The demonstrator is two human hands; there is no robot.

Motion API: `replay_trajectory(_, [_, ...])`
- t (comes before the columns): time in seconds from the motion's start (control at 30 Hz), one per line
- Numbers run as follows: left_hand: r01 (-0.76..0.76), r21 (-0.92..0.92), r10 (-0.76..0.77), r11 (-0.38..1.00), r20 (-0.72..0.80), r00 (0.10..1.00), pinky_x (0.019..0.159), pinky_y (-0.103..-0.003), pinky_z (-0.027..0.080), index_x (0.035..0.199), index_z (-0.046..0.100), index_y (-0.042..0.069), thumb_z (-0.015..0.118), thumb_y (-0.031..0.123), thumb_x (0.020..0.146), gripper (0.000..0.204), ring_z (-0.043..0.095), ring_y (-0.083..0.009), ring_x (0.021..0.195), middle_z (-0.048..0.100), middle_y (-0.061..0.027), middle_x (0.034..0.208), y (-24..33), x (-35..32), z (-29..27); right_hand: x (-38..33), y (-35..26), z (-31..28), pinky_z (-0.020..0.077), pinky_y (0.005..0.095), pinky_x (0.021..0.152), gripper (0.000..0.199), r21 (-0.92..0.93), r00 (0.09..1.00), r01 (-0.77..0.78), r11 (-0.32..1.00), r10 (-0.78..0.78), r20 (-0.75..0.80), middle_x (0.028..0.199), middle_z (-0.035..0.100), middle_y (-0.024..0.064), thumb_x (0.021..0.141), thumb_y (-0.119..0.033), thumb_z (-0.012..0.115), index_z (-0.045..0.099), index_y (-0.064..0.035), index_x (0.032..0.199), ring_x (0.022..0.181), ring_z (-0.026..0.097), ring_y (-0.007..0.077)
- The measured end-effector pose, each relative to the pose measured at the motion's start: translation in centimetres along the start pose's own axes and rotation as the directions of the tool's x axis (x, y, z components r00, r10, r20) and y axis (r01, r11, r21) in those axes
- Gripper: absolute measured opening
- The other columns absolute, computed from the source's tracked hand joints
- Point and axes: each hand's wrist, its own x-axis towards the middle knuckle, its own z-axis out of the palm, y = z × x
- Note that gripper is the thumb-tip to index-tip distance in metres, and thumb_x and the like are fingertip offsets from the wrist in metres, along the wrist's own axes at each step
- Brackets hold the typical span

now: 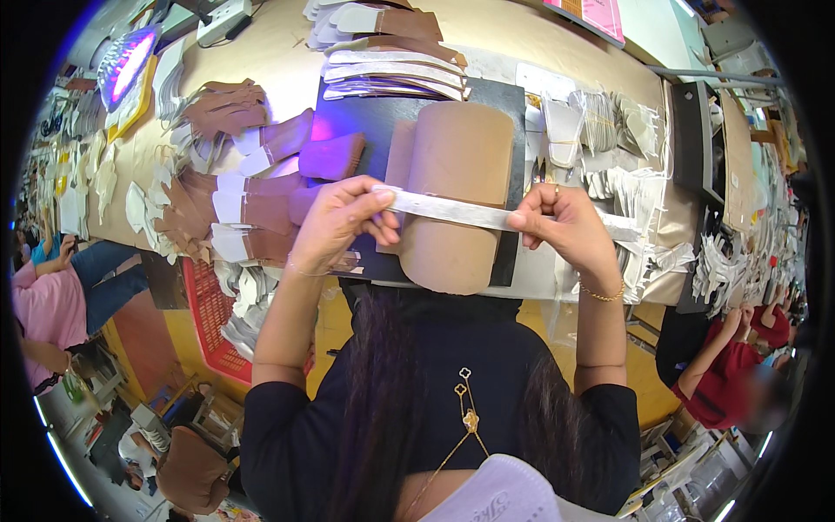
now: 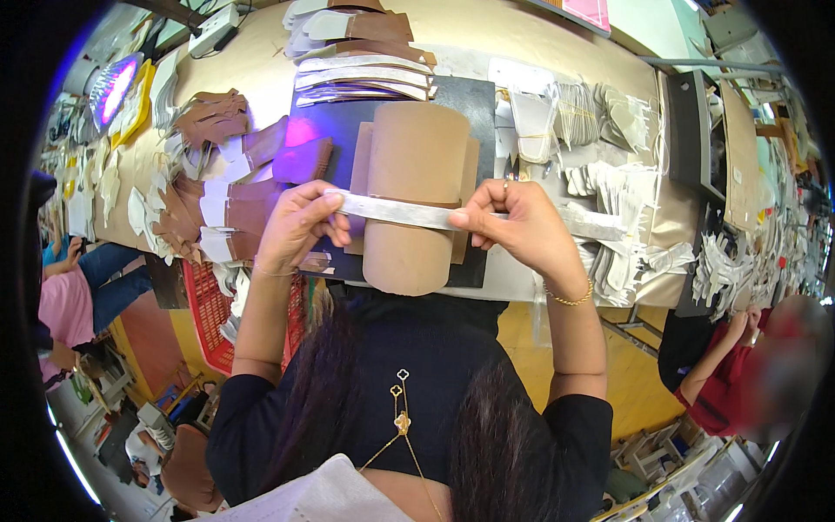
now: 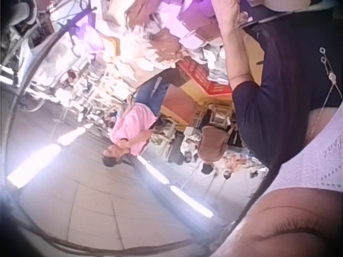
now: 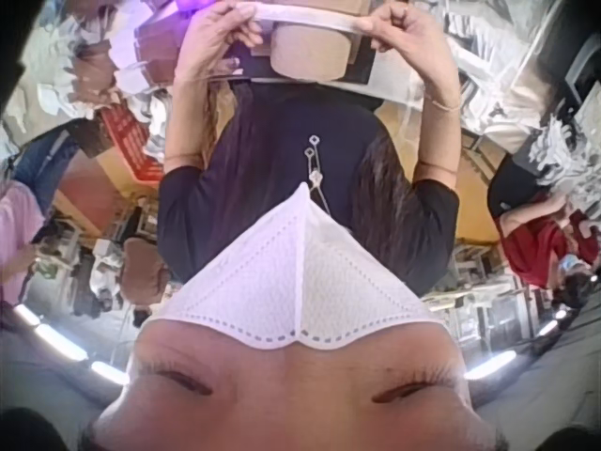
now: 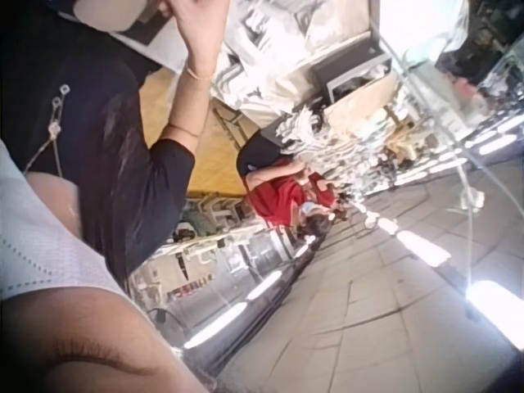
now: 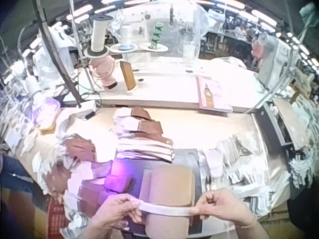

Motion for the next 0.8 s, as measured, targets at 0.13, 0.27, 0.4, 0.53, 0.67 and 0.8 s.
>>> replay_trajectory(0.13, [0.033, -0.008, -0.033, 0.999, 0.001, 0.999, 0.052, -0.024, 0.053, 0.092, 0.058, -0.003, 0.055, 0.015, 0.091, 0.019, 0.063, -0.0157, 0.058, 0.063, -0.0102, 0.070, -0.5, -0.1, -1.2, -0.4, 1.1, -0.9, 0.0449, 0.0169, 0.052, 0.027, 0.113, 0.998, -0.057, 0.992, 0.056, 0.012, 0.062, 0.059, -0.0002, 0.080, -0.026, 0.072, 0.061, -0.0030, 0.075, 0.055, 0.056, 0.0042])
replay_trajectory(0.27, [0.059, -0.021, -0.059, 0.998, 0.004, 0.998, 0.051, -0.024, 0.053, 0.091, 0.058, -0.003, 0.055, 0.015, 0.091, 0.019, 0.063, -0.0162, 0.058, 0.063, -0.0105, 0.070, -1.3, 0.5, -1.1, 0.0, 2.5, -0.5, 0.0455, 0.0191, 0.053, 0.020, 0.194, 0.999, -0.049, 0.980, 0.053, -0.013, 0.062, 0.058, 0.0003, 0.083, -0.019, 0.068, 0.058, -0.0035, 0.077, 0.054, 0.055, 0.0060])
replay_trajectory(0.4, [0.103, 0.016, -0.103, 0.995, -0.030, 0.994, 0.050, -0.024, 0.053, 0.090, 0.058, -0.003, 0.055, 0.016, 0.091, 0.019, 0.063, -0.0165, 0.057, 0.062, -0.0106, 0.070, -1.5, 1.0, -0.6, 0.9, 3.7, -0.3, 0.0467, 0.0182, 0.055, 0.023, 0.275, 1.000, -0.021, 0.961, 0.018, 0.012, 0.065, 0.061, 0.0013, 0.083, -0.024, 0.069, 0.059, -0.0033, 0.079, 0.057, 0.057, 0.0058])
replay_trajectory(0.53, [0.104, 0.014, -0.104, 0.994, -0.021, 0.994, 0.050, -0.023, 0.052, 0.089, 0.057, -0.003, 0.056, 0.016, 0.091, 0.019, 0.063, -0.0163, 0.056, 0.062, -0.0105, 0.070, -1.7, 1.1, -0.3, 1.8, 5.1, 0.1, 0.0473, 0.0185, 0.058, 0.020, 0.343, 0.999, -0.010, 0.939, -0.004, 0.040, 0.068, 0.062, 0.0018, 0.085, -0.022, 0.066, 0.058, -0.0040, 0.081, 0.059, 0.058, 0.0056])
replay_trajectory(0.67, [0.093, 0.024, -0.092, 0.995, -0.017, 0.996, 0.050, -0.023, 0.052, 0.090, 0.057, -0.003, 0.056, 0.016, 0.091, 0.019, 0.063, -0.0156, 0.056, 0.062, -0.0097, 0.070, -1.8, 1.3, -0.2, 2.4, 6.6, 1.0, 0.0480, 0.0187, 0.052, 0.026, 0.391, 0.999, 0.026, 0.920, -0.031, 0.007, 0.064, 0.060, 0.0016, 0.086, -0.027, 0.065, 0.051, -0.0055, 0.079, 0.054, 0.057, 0.0066])
replay_trajectory(0.8, [0.085, 0.046, -0.085, 0.995, 0.002, 0.996, 0.051, -0.023, 0.052, 0.092, 0.056, -0.002, 0.055, 0.016, 0.092, 0.019, 0.062, -0.0148, 0.056, 0.061, -0.0087, 0.069, -2.0, 1.5, -0.1, 2.8, 8.6, 2.3, 0.0462, 0.0199, 0.041, 0.031, 0.541, 0.990, -0.134, 0.830, 0.083, 0.117, 0.058, 0.057, 0.0023, 0.090, -0.034, 0.058, 0.043, -0.0076, 0.082, 0.044, 0.055, 0.0086])
